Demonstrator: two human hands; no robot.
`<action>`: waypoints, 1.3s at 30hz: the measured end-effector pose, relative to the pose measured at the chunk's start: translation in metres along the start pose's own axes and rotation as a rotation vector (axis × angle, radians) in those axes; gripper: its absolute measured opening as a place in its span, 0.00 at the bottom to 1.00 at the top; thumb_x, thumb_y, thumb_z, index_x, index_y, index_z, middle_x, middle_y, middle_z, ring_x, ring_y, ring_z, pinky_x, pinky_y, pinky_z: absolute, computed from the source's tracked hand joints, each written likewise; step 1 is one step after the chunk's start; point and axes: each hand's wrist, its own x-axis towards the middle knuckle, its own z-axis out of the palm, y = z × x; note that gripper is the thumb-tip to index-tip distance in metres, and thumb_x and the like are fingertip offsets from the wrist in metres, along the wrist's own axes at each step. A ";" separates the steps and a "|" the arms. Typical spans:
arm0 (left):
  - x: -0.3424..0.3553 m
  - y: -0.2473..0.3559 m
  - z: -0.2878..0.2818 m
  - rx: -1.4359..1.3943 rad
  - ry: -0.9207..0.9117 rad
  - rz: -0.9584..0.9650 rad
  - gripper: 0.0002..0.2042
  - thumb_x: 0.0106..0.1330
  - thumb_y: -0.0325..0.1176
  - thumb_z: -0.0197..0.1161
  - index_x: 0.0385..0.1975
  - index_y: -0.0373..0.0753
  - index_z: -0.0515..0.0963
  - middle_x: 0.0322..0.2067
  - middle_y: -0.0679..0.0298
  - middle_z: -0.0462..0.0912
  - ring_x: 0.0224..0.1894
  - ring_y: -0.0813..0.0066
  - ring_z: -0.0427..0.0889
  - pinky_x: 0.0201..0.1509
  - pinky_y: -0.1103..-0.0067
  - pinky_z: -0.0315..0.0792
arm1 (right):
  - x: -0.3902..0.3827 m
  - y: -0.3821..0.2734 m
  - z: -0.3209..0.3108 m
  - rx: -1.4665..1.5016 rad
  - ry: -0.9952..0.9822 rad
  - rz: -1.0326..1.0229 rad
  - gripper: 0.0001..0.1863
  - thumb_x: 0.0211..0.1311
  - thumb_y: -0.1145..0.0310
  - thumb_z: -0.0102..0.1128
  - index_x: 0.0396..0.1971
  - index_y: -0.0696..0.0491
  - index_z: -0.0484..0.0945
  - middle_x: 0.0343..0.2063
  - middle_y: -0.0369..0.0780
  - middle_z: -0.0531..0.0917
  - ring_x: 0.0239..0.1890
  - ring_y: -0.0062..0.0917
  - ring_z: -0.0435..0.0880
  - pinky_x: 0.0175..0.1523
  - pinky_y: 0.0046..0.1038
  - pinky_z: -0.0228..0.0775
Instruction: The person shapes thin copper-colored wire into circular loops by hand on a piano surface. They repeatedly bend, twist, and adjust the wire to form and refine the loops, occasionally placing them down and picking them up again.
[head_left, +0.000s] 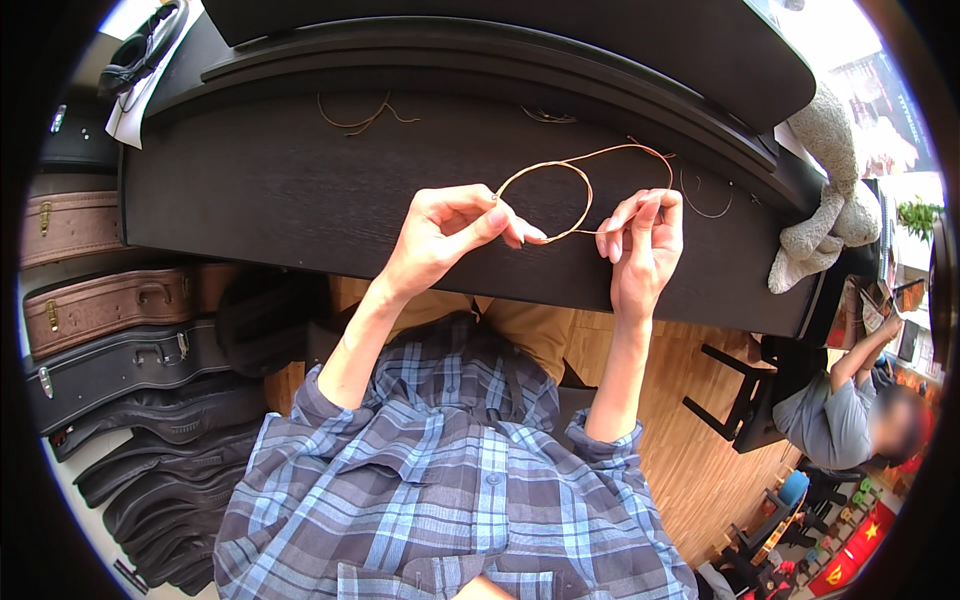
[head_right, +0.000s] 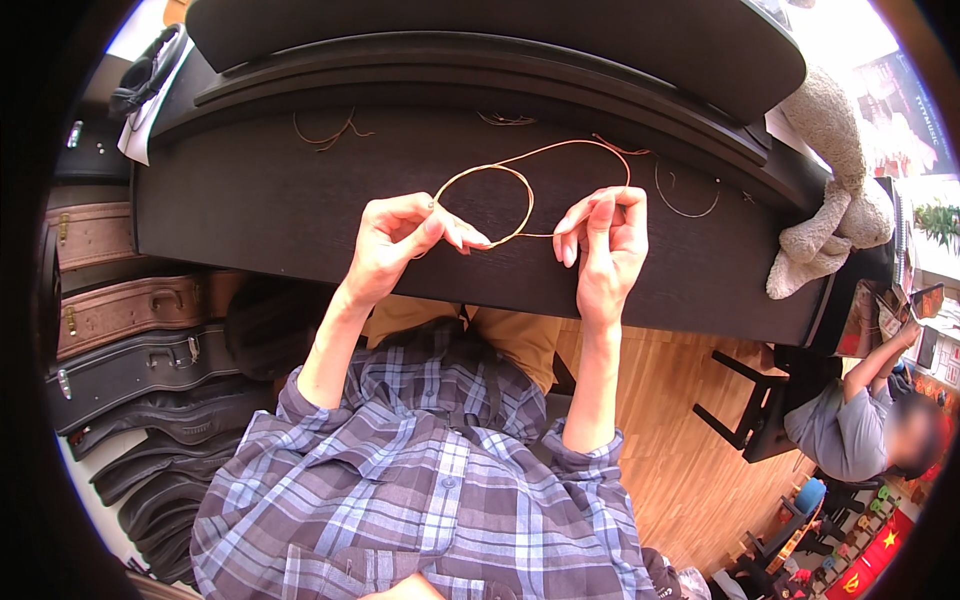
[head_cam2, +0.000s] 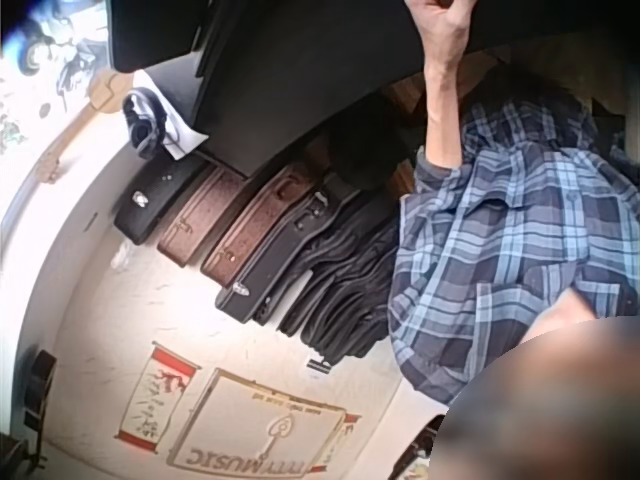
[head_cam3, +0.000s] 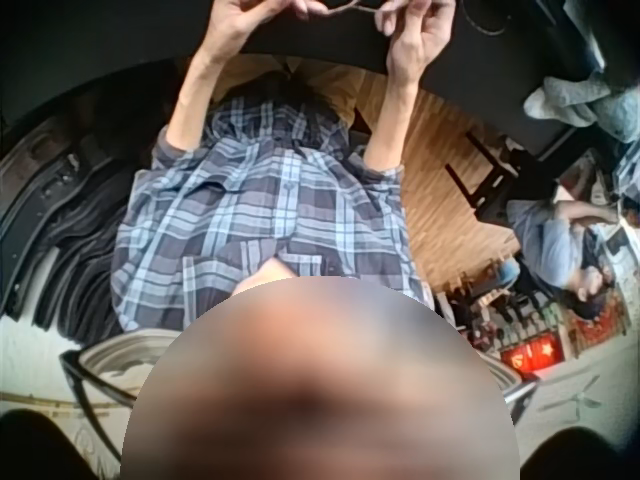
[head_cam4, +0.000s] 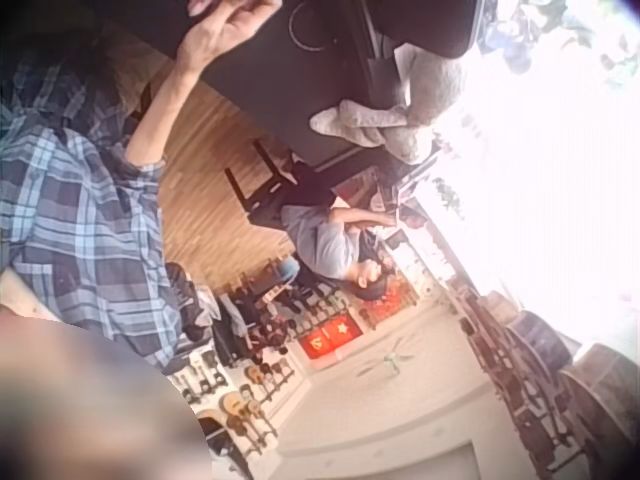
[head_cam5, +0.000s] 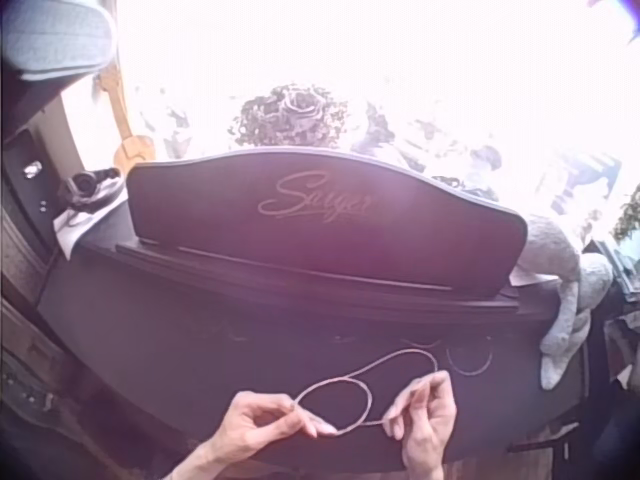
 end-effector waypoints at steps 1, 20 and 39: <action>-0.001 -0.001 0.001 -0.012 0.005 -0.009 0.09 0.76 0.29 0.61 0.35 0.31 0.83 0.32 0.59 0.88 0.47 0.58 0.89 0.55 0.71 0.81 | 0.000 0.000 0.001 0.010 0.014 -0.002 0.09 0.82 0.63 0.46 0.43 0.53 0.67 0.25 0.40 0.79 0.16 0.16 0.69 0.23 0.19 0.66; -0.003 -0.008 0.008 -0.010 0.150 0.088 0.11 0.77 0.30 0.59 0.36 0.29 0.84 0.34 0.53 0.89 0.40 0.64 0.91 0.47 0.72 0.86 | 0.001 -0.008 0.002 0.132 0.135 0.065 0.08 0.84 0.65 0.42 0.46 0.51 0.70 0.22 0.32 0.72 0.14 0.07 0.54 0.19 0.15 0.63; -0.004 -0.013 0.006 0.056 0.190 0.215 0.13 0.78 0.32 0.57 0.32 0.31 0.78 0.35 0.57 0.78 0.33 0.69 0.87 0.35 0.78 0.82 | 0.003 -0.008 0.002 0.150 0.133 0.075 0.10 0.83 0.63 0.45 0.46 0.53 0.73 0.21 0.29 0.69 0.16 0.07 0.56 0.18 0.13 0.59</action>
